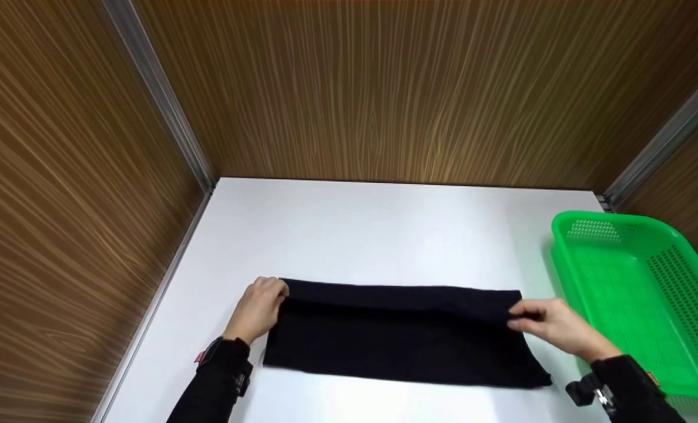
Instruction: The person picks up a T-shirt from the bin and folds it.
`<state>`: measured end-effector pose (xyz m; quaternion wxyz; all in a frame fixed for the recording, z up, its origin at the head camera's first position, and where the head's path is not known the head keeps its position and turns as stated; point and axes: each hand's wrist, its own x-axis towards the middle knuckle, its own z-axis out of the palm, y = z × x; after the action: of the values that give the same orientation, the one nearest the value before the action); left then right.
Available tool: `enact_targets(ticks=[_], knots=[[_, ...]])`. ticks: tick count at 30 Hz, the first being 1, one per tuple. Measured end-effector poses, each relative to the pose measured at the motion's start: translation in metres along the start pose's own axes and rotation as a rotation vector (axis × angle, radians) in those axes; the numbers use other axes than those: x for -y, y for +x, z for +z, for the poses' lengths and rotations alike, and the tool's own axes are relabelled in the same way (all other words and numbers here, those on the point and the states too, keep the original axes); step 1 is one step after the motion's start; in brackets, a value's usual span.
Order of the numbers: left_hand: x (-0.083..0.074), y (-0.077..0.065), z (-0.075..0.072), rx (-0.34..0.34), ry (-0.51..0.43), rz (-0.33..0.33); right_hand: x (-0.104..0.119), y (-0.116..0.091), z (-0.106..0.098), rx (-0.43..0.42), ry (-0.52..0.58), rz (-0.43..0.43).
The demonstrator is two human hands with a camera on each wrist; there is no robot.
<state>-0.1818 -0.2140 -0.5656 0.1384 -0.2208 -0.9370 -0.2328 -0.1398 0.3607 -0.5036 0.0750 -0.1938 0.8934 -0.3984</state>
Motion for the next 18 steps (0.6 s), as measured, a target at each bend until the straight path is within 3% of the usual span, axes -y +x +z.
enact_targets(ticks=[5, 9, 11, 15, 18], knots=[[0.000, -0.009, 0.006, 0.032, 0.090, 0.077, -0.016, -0.009, 0.013, 0.167, 0.003, -0.075], [0.000, -0.014, 0.011, 0.086, 0.172, 0.095, -0.019, -0.007, 0.027, 0.262, -0.018, -0.083], [0.000, -0.015, 0.013, 0.098, 0.206, 0.092, -0.017, -0.004, 0.035, 0.251, -0.080, -0.080], [-0.002, -0.013, 0.018, 0.082, 0.237, 0.103, -0.008, 0.005, 0.057, 0.109, -0.289, -0.100], [-0.005, -0.010, 0.022, 0.082, 0.207, 0.126, 0.000, 0.009, 0.073, 0.077, -0.315, -0.130]])
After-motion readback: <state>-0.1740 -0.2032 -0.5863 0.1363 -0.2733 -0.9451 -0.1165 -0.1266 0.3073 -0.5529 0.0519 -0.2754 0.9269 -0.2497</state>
